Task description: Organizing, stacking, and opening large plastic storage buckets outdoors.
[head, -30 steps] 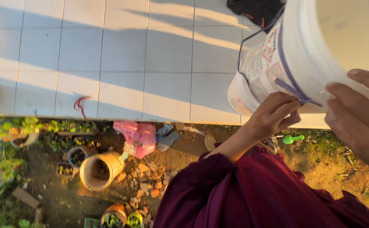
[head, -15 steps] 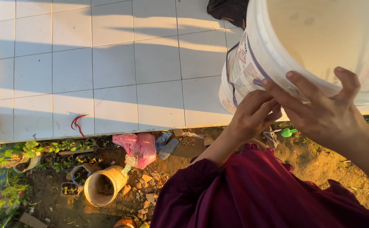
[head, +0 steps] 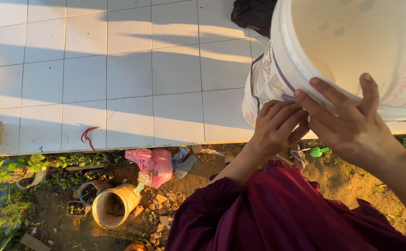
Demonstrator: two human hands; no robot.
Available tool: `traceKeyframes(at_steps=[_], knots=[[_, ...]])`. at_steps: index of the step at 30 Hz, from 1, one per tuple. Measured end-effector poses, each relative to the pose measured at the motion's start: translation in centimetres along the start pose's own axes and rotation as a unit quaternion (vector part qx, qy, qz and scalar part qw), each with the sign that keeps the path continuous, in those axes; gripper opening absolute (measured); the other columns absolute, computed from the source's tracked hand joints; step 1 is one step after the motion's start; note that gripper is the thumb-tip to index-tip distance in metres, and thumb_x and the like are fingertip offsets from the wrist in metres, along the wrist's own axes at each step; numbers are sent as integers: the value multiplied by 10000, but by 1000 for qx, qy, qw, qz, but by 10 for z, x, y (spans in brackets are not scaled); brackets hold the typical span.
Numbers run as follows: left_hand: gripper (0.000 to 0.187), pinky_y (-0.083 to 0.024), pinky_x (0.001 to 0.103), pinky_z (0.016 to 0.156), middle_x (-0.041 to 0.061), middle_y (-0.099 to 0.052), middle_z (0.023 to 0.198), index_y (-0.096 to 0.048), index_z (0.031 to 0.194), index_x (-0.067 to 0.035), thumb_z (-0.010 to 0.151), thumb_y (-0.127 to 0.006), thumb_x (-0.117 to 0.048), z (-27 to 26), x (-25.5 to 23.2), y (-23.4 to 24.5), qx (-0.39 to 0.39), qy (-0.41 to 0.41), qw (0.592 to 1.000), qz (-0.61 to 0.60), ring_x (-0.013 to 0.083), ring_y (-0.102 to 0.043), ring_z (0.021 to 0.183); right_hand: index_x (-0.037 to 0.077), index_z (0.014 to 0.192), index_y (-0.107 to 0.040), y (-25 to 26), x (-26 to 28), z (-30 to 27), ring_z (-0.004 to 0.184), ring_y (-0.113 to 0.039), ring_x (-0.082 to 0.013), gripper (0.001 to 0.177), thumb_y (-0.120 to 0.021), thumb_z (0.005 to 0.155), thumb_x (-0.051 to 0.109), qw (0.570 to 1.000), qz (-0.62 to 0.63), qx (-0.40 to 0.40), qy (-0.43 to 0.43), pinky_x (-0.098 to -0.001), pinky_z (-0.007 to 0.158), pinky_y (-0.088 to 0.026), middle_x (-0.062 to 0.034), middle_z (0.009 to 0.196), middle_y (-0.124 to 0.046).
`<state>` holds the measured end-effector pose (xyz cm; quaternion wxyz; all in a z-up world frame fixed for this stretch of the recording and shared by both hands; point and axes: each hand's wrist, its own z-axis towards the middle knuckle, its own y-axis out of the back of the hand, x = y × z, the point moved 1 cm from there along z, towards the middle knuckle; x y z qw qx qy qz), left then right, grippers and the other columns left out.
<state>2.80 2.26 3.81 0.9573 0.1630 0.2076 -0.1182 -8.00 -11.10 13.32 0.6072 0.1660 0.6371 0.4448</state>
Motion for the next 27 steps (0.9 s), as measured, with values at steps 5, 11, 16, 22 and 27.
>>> traceKeyframes(at_steps=[5,11,16,22,27], knots=[[281,-507,401,942,92,-684,1111,-666,1094,-20,844,-792,-33,-3,4,-5,-6,32,998,-56,278,-671,1108,223,972,-797,18,-6,11,1576,-303,-218,162,-644,986,276,996,-43,78,29,-693,1216,107,48,1618,-489],[288,-519,420,940,113,-669,1105,-655,1103,6,845,-784,-7,-3,5,-3,0,13,997,-73,303,-665,1075,258,1029,-794,12,-3,7,1575,-295,-216,167,-652,948,224,996,-51,59,39,-698,1200,123,47,1627,-474],[263,-556,425,894,140,-652,1090,-622,1072,20,857,-773,36,-14,0,-11,-15,32,996,-88,298,-666,1012,269,1025,-786,-4,2,1,1561,-314,-215,156,-653,977,202,998,-62,2,23,-671,1193,117,37,1536,-551],[278,-589,386,801,161,-640,1103,-609,1127,71,891,-757,78,-18,-6,-12,-38,90,990,-102,320,-690,975,224,1049,-796,0,7,4,1543,-320,-186,129,-701,990,288,1000,3,5,-12,-647,1254,-69,40,1524,-560],[268,-593,382,803,137,-666,1090,-670,1117,8,871,-768,48,-14,-10,0,-41,76,994,-63,289,-701,975,224,1044,-794,9,5,10,1496,-343,-154,165,-689,954,315,999,-17,-22,-21,-612,1172,-194,60,1523,-551]])
